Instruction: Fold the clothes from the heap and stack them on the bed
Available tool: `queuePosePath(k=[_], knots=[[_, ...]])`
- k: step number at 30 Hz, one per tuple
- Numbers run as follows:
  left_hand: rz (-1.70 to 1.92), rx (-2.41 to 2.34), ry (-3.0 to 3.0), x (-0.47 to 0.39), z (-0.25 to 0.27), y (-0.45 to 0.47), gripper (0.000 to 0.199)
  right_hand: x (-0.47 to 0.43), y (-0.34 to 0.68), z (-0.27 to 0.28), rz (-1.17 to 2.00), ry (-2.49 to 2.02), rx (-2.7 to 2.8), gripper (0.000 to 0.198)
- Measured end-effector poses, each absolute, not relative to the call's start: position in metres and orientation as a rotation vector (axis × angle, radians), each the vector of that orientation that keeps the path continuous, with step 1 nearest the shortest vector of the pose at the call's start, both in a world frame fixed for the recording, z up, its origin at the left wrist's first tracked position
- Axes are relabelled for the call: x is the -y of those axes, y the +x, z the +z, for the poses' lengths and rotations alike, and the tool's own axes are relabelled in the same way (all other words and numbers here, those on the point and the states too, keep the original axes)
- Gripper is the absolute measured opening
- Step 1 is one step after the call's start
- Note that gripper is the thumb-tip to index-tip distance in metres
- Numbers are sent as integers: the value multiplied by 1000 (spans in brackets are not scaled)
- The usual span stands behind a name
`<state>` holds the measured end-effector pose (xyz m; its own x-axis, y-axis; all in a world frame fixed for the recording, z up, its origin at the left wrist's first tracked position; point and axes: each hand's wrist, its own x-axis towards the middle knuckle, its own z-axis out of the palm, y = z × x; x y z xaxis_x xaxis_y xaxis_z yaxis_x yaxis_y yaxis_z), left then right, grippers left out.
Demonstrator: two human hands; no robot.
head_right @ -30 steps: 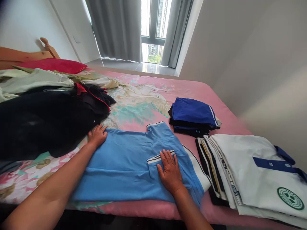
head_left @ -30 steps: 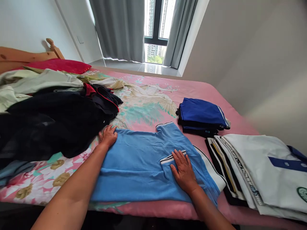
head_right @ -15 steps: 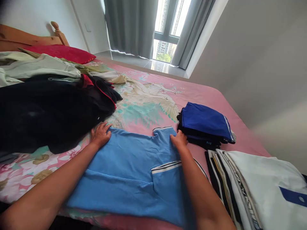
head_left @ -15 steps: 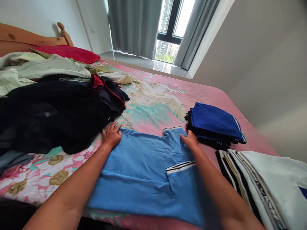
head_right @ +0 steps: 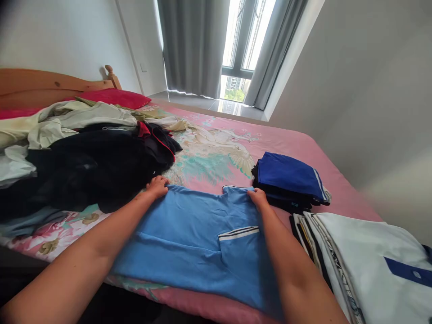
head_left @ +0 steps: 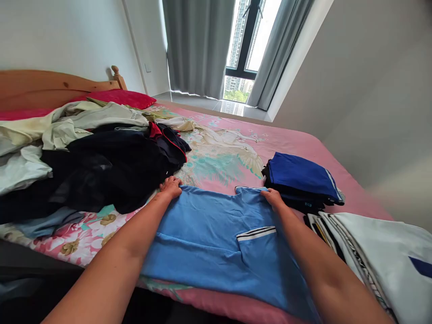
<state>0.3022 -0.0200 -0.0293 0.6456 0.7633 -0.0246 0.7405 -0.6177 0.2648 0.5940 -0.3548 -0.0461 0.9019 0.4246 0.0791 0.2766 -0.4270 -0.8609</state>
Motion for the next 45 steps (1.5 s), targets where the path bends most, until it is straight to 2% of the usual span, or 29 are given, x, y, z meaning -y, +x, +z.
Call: queuePosePath(k=[3,7,9,13,16,21,26,30,33,39,45], knots=[[111,-1142,2642,18,-4,301,26,371,581,-20,219,-1978,476,21],[187,-961,2692,29,24,271,39,414,545,6,188,-1830,519,30],[248,-836,2736,40,28,241,40,444,520,4,138,-1743,542,37],[284,-539,2815,65,6,177,29,498,467,-30,103,-1841,465,38],[294,-514,2741,78,-20,149,30,510,439,-54,216,-1949,559,35],[429,-530,2690,85,-36,142,34,499,427,-49,313,-1945,684,41],[374,-520,2801,76,-30,135,38,512,428,-38,175,-1868,623,26],[483,-659,2856,81,-30,128,40,528,414,-39,295,-1921,827,17],[547,-507,2800,113,-27,140,40,530,403,-44,251,-2083,884,30],[404,-32,2594,231,-15,225,43,524,395,-57,1,-1982,923,15],[189,-61,2622,295,-9,325,73,525,390,-56,-141,-1898,979,16]])
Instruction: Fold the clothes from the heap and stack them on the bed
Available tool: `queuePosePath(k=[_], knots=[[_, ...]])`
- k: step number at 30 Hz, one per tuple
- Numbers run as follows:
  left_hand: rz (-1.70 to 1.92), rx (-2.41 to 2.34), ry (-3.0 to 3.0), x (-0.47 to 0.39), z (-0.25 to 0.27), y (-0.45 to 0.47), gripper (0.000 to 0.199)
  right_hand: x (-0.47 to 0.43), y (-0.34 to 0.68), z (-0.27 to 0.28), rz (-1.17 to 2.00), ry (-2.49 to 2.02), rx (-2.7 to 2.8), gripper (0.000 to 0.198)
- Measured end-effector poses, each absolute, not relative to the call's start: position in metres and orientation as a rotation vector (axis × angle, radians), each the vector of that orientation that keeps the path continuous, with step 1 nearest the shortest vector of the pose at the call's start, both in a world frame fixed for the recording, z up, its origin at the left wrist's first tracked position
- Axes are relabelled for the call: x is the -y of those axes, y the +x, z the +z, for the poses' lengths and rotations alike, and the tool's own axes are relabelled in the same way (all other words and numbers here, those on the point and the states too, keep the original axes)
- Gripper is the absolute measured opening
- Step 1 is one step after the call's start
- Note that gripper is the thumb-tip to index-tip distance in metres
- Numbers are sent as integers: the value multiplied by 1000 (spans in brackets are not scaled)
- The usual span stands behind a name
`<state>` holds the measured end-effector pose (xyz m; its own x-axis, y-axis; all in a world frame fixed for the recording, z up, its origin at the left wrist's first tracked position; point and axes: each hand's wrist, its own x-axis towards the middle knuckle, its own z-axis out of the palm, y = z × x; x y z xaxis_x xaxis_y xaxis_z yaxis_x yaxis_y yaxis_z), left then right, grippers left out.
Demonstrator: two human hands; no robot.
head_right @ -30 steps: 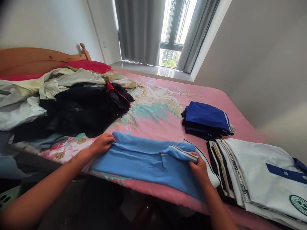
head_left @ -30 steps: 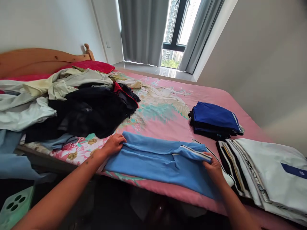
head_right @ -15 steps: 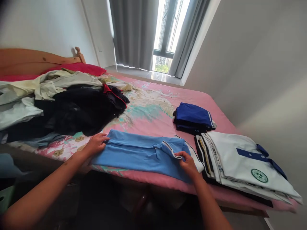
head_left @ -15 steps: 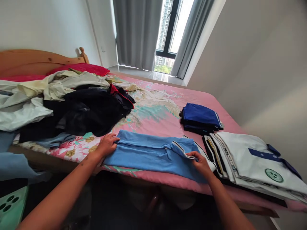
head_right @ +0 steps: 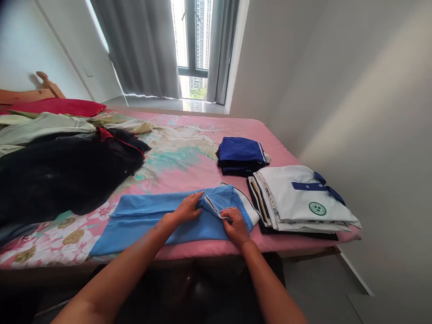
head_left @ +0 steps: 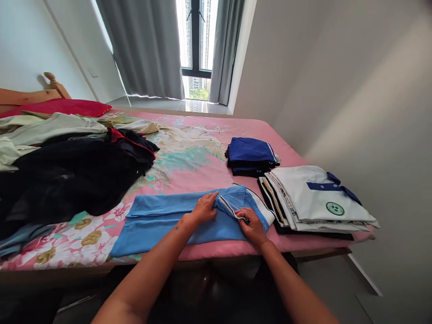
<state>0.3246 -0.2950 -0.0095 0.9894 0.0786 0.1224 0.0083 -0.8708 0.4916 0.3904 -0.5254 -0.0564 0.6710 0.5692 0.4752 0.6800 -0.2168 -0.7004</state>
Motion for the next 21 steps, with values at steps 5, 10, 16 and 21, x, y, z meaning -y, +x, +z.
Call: queuePosePath(k=[5,10,16,21], knots=[[162,-77,2674,300,-1,332,58,528,388,-55,-245,-1837,944,20],[156,195,2771,296,11,290,37,534,388,-57,-202,-1715,857,24],[315,354,2798,338,16,290,32,536,392,-66,-258,-1619,573,33],[205,485,2831,388,-5,319,49,536,388,-69,-281,-1544,400,26]])
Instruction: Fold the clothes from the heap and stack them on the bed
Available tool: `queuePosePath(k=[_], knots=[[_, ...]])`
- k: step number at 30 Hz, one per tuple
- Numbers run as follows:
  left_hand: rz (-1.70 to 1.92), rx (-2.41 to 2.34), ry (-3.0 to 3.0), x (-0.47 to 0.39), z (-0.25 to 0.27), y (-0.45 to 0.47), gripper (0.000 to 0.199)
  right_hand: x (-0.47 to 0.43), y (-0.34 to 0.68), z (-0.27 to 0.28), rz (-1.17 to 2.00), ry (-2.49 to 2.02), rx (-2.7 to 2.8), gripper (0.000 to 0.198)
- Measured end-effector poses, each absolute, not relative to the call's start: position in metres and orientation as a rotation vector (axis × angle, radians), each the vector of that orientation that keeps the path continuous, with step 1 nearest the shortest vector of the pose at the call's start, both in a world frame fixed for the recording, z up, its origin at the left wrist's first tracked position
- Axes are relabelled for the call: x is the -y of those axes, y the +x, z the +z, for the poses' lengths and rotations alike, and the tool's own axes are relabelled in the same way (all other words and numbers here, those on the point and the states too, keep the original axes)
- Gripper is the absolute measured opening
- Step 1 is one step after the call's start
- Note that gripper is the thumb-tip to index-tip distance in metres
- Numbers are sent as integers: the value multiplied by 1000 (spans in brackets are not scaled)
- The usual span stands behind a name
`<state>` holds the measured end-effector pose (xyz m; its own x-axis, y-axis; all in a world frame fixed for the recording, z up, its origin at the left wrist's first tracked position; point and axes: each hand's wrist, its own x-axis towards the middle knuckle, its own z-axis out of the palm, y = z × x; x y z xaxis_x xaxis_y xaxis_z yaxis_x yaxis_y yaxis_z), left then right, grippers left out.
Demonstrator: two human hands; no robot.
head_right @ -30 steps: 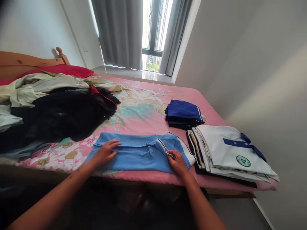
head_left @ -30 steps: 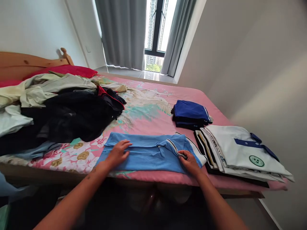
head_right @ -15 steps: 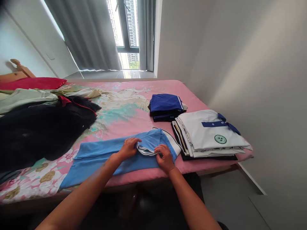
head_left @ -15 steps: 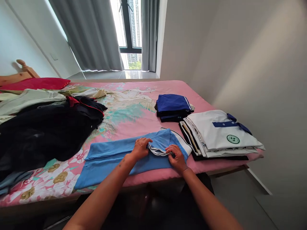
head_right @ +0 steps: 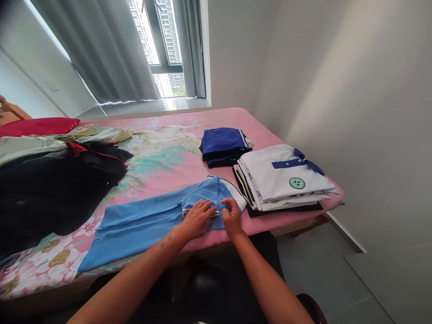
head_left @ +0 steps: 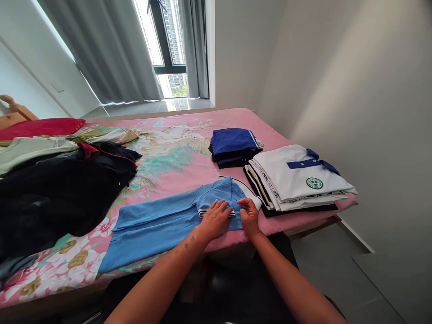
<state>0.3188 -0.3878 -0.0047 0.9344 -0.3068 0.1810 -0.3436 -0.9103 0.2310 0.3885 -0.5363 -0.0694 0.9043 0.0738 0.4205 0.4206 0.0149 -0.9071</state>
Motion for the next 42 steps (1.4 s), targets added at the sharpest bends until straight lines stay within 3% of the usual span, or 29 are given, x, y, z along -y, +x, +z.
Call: queuePosePath(k=[4,8,13,19,28,32,37,42], knots=[[235,122,2533,402,-22,331,50,539,383,-71,-209,-1544,388,20],[332,-117,2227,392,-21,344,21,541,379,-63,-201,-1663,447,19],[484,-336,2001,364,1,364,43,530,386,-35,-130,-1919,971,26],[611,-292,1770,368,22,359,34,487,438,-20,-64,-2211,1502,36],[357,25,2240,402,-30,332,27,503,492,-45,-90,-2490,1315,46],[347,273,2383,401,-27,322,27,519,493,-42,-148,-2614,982,46],[602,36,2444,366,-10,331,32,513,477,-14,-359,-2425,814,40],[286,-218,2768,332,-20,340,43,474,446,-15,-196,-2392,1143,44]])
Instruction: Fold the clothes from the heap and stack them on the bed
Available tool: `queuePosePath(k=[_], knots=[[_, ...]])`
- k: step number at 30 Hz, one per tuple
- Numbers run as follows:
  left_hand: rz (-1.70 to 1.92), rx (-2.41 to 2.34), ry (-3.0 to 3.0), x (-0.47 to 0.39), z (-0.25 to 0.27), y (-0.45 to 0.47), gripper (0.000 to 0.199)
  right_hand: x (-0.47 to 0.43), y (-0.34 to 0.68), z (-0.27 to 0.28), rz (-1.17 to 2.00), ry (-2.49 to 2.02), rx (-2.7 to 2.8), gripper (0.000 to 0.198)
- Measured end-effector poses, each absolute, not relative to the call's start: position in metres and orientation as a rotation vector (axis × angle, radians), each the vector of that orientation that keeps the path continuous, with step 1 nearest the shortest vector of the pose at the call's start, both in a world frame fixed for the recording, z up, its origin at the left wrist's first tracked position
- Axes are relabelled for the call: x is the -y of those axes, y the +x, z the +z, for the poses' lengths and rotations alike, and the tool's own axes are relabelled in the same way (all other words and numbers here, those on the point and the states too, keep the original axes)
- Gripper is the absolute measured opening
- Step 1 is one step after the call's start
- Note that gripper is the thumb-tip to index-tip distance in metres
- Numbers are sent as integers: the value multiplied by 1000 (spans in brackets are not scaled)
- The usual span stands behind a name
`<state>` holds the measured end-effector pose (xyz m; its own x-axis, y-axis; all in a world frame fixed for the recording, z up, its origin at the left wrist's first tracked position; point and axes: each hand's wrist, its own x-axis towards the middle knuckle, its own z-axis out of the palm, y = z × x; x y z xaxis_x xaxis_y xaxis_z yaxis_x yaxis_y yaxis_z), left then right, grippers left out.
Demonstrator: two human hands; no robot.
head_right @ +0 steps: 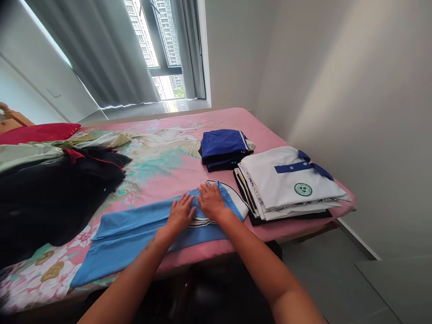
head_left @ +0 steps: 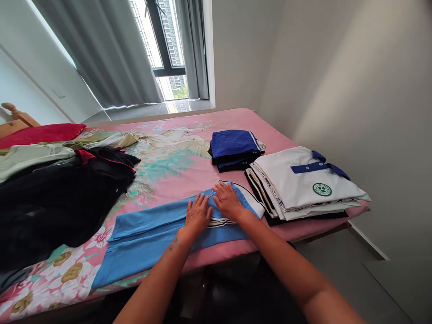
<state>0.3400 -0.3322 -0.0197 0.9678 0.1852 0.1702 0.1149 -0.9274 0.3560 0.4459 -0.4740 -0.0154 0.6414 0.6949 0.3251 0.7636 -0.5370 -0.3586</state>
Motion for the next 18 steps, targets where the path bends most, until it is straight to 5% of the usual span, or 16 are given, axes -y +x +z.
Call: queuePosePath(k=[4,11,18], knots=[[88,-259,2870,326,-37,328,59,465,442,-47,41,-2515,1113,58],[74,-208,2784,319,-33,303,67,472,444,-72,-14,-2585,1125,58],[-18,-758,2864,222,-27,214,65,473,441,-79,-56,-2689,1162,60]])
